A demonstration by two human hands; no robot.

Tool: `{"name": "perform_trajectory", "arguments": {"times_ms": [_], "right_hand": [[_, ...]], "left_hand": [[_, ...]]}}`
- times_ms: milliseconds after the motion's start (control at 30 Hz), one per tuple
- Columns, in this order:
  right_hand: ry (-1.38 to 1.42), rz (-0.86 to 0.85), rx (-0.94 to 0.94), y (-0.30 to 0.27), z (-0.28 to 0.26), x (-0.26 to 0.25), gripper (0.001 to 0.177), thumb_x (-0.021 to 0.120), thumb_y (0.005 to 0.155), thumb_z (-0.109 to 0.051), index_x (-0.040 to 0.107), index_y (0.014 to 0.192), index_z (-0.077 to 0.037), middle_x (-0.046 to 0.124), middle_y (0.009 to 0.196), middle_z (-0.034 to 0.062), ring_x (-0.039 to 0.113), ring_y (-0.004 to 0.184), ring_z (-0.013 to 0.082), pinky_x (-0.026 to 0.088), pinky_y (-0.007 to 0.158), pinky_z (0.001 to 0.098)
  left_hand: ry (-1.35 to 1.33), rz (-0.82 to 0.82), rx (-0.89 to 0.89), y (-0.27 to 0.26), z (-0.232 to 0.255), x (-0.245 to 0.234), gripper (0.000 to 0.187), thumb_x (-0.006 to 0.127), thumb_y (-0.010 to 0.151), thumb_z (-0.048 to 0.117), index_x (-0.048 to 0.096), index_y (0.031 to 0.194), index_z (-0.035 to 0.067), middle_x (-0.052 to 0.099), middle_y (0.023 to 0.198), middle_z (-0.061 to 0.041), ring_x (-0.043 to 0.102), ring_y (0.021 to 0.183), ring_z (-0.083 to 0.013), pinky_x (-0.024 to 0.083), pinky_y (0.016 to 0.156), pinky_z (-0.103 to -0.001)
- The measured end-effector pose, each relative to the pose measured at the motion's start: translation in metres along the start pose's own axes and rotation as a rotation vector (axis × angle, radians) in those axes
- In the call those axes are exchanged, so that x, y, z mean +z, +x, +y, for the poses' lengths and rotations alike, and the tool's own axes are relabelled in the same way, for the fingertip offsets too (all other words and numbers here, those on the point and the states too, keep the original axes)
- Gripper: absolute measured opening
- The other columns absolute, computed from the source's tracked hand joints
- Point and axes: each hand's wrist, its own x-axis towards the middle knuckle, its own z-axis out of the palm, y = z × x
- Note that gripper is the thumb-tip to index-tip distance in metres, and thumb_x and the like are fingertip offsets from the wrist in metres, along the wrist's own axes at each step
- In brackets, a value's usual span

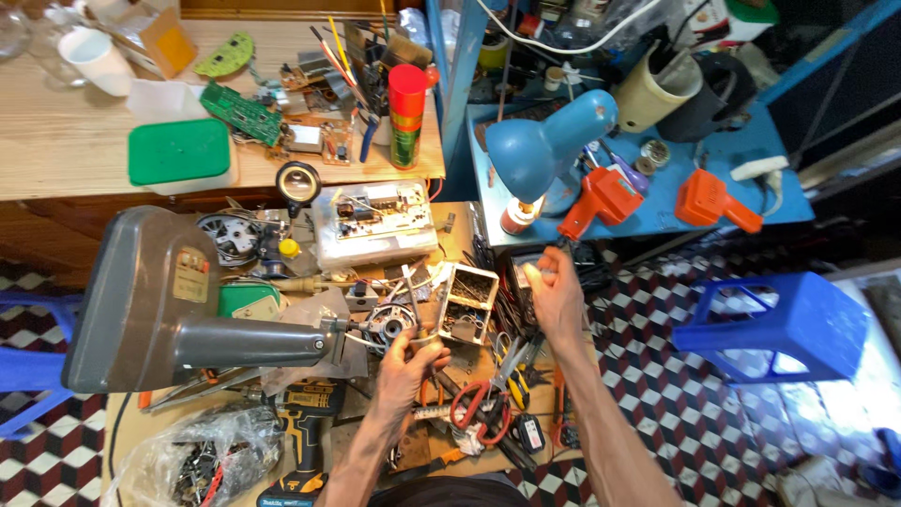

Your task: The person disassembles a small electric motor, removes the rotor, and uses a screwdriver to adjust internal components. They then reassemble the motor by inserting the rotor back into the stator and securing it with a screwdriver.

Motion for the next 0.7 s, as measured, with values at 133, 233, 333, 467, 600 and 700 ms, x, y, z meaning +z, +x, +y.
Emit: {"name": "perform_trajectory", "arguments": {"times_ms": [133,233,333,467,600,700], "right_hand": [[-0.215,0.005,-0.165,0.064,-0.005,0.012,0.072,0.085,0.08,-0.024,0.049,0.138,-0.002,0.065,0.12,0.0149,0.067,0.091,0.0251,0.053,0.075,0.0394],[-0.177,0.05,-0.4,0.089,0.01,0.029,0.076,0.089,0.076,-0.025,0.051,0.136,0.002,0.063,0.123,0.0208,0.063,0.108,0.0323,0.051,0.09,0.0462],[-0.156,0.049,-0.429,0.103,0.017,0.039,0.061,0.089,0.078,-0.024,0.059,0.127,-0.002,0.067,0.119,0.0177,0.065,0.111,0.0327,0.052,0.095,0.0461],[-0.05,-0.063,-0.266,0.101,0.014,0.036,0.037,0.085,0.086,-0.023,0.068,0.115,-0.008,0.074,0.113,0.0086,0.074,0.104,0.0238,0.056,0.093,0.0386],[0.015,-0.107,-0.292,0.067,0.0,0.002,0.039,0.08,0.094,-0.02,0.057,0.123,-0.006,0.071,0.114,0.0107,0.072,0.104,0.0228,0.057,0.092,0.0344],[0.008,-0.155,-0.137,0.02,0.002,-0.028,0.05,0.079,0.091,-0.022,0.05,0.127,-0.004,0.069,0.117,0.0131,0.07,0.103,0.0215,0.056,0.091,0.0328]], "left_hand": [[0.269,0.143,0.042,0.032,-0.009,0.023,0.048,0.077,0.086,0.031,0.065,0.124,0.005,0.072,0.102,-0.009,0.07,0.092,-0.0194,0.06,0.084,-0.033],[0.592,0.248,0.074,0.048,-0.034,0.026,0.05,0.08,0.084,0.036,0.069,0.119,0.001,0.072,0.098,-0.011,0.068,0.088,-0.0223,0.057,0.078,-0.036],[0.69,0.266,0.151,0.061,-0.06,0.028,0.058,0.083,0.078,0.036,0.066,0.121,0.002,0.071,0.101,-0.01,0.07,0.091,-0.022,0.057,0.081,-0.036],[0.856,0.192,0.206,0.058,-0.101,0.022,0.053,0.084,0.077,0.027,0.066,0.12,0.002,0.07,0.107,-0.017,0.069,0.098,-0.0313,0.055,0.085,-0.041],[1.118,0.02,0.28,0.047,-0.128,0.004,0.044,0.074,0.077,0.009,0.064,0.12,0.004,0.065,0.111,-0.019,0.063,0.104,-0.0398,0.053,0.085,-0.047],[1.356,-0.081,0.346,0.056,-0.147,-0.004,0.04,0.071,0.075,0.003,0.063,0.114,0.006,0.063,0.109,-0.017,0.062,0.103,-0.039,0.051,0.088,-0.048]]}}
